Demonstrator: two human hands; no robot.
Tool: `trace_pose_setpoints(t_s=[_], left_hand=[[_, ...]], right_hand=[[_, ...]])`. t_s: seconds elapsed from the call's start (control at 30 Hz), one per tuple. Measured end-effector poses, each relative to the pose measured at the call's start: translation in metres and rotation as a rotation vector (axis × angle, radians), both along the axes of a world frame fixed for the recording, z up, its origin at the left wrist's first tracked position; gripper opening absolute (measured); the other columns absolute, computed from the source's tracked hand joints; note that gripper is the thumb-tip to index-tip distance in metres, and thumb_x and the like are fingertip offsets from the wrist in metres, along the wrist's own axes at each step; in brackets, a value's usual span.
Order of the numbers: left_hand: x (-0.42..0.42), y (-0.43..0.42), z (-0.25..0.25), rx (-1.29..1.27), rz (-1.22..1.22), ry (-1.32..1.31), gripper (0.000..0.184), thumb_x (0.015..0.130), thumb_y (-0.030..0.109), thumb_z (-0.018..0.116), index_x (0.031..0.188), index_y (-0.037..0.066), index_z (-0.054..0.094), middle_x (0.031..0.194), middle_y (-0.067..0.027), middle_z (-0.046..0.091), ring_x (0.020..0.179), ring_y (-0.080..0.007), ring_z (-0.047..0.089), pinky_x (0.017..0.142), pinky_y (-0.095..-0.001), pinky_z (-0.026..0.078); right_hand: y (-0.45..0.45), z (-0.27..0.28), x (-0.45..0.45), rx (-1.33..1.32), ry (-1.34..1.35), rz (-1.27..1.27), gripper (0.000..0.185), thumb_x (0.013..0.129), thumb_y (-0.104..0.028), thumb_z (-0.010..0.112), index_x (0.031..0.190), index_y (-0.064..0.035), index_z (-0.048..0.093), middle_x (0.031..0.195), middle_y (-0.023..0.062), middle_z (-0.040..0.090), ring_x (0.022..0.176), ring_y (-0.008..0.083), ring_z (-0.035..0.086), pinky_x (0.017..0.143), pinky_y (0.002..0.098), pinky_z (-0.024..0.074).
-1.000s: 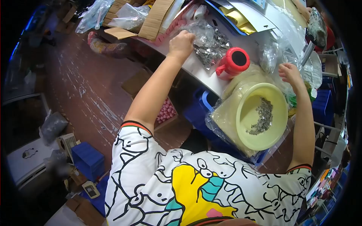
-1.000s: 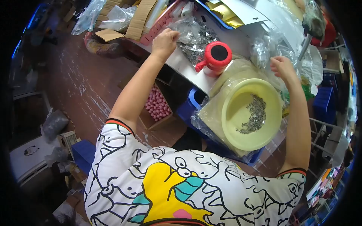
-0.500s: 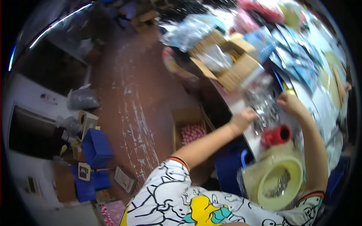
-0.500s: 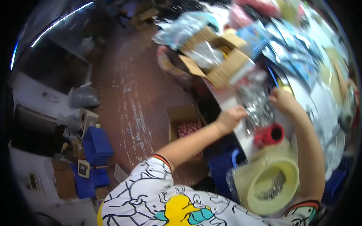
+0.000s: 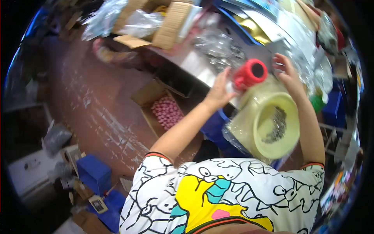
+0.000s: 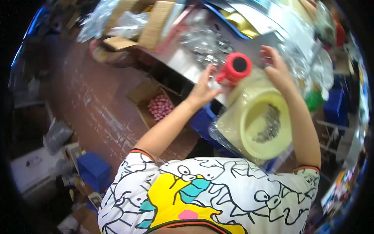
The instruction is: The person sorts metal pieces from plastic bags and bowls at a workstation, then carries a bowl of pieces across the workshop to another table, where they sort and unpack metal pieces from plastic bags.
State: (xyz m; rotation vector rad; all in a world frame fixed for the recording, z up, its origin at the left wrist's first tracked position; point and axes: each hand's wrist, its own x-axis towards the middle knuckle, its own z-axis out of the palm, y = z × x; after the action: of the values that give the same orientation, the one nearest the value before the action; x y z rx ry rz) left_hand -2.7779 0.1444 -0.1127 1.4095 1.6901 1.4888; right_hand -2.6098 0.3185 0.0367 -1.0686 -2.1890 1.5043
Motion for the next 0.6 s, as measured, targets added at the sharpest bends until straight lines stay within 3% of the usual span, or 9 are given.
trace_pose_setpoints(t_s=[0.03,0.07,0.13,0.17,0.23,0.3,0.43,0.6], left_hand=[[0.000,0.002,0.009,-0.012,-0.036,-0.048,0.098,0.057,0.005,0.079,0.136,0.004,0.020,0.121,-0.0144,0.041,0.113,-0.0254,0.042,0.096,-0.0338,0.036],[0.004,0.002,0.011,-0.030,-0.028,0.026,0.097,0.057,0.005,0.079,0.135,0.004,0.021,0.120,-0.0153,0.041,0.113,-0.0268,0.042,0.096,-0.0339,0.037],[0.010,0.007,0.018,-0.043,-0.053,-0.002,0.095,0.056,0.004,0.078,0.134,0.005,0.023,0.119,-0.0157,0.043,0.115,-0.0277,0.041,0.097,-0.0345,0.036],[0.014,0.011,0.019,-0.011,-0.020,0.022,0.086,0.056,0.005,0.076,0.128,0.000,0.028,0.119,-0.0185,0.043,0.111,-0.0336,0.042,0.095,-0.0386,0.036],[0.019,0.018,0.017,0.015,0.048,0.073,0.081,0.057,0.005,0.075,0.126,0.001,0.032,0.115,-0.0171,0.045,0.109,-0.0332,0.043,0.095,-0.0381,0.037],[0.021,0.024,0.014,0.035,0.080,0.072,0.077,0.058,0.005,0.075,0.124,0.002,0.035,0.113,-0.0162,0.046,0.107,-0.0324,0.044,0.093,-0.0375,0.038],[0.021,0.028,0.014,0.050,0.100,0.074,0.069,0.062,0.009,0.074,0.121,0.003,0.039,0.110,-0.0154,0.049,0.103,-0.0317,0.047,0.089,-0.0373,0.041],[0.018,0.032,0.020,0.043,0.076,0.113,0.067,0.063,0.012,0.073,0.121,0.003,0.041,0.111,-0.0156,0.050,0.104,-0.0321,0.048,0.090,-0.0373,0.040]], right_hand=[[-0.008,-0.005,0.010,-0.005,-0.046,0.070,0.069,0.063,0.006,0.039,0.130,-0.0081,0.034,0.125,0.0109,0.042,0.114,0.0220,0.043,0.094,0.0325,0.0359],[-0.018,-0.007,0.016,-0.046,-0.087,0.139,0.071,0.067,0.000,0.048,0.134,-0.0073,0.027,0.131,0.0102,0.036,0.122,0.0222,0.036,0.101,0.0357,0.0292],[-0.040,-0.018,0.012,-0.026,-0.039,0.176,0.076,0.068,-0.004,0.059,0.135,-0.0056,0.024,0.132,0.0113,0.034,0.125,0.0223,0.032,0.103,0.0378,0.0268],[-0.048,-0.027,0.007,-0.001,-0.018,0.175,0.079,0.066,-0.003,0.064,0.134,-0.0048,0.025,0.132,0.0107,0.034,0.125,0.0214,0.033,0.103,0.0375,0.0269],[-0.056,-0.047,-0.003,0.024,0.001,0.169,0.082,0.064,-0.003,0.070,0.133,-0.0041,0.027,0.132,0.0101,0.035,0.125,0.0206,0.033,0.103,0.0372,0.0271],[-0.051,-0.064,-0.016,0.041,0.199,0.129,0.084,0.057,-0.008,0.080,0.128,-0.0073,0.036,0.128,0.0102,0.041,0.120,0.0235,0.038,0.100,0.0356,0.0308],[-0.041,-0.074,-0.029,-0.058,0.287,0.113,0.074,0.054,-0.007,0.082,0.120,-0.0087,0.046,0.117,0.0056,0.047,0.109,0.0192,0.046,0.094,0.0333,0.0380],[-0.043,-0.065,-0.025,-0.128,0.327,0.031,0.068,0.056,-0.007,0.081,0.116,-0.0086,0.049,0.113,0.0037,0.051,0.103,0.0149,0.049,0.084,0.0293,0.0439]])
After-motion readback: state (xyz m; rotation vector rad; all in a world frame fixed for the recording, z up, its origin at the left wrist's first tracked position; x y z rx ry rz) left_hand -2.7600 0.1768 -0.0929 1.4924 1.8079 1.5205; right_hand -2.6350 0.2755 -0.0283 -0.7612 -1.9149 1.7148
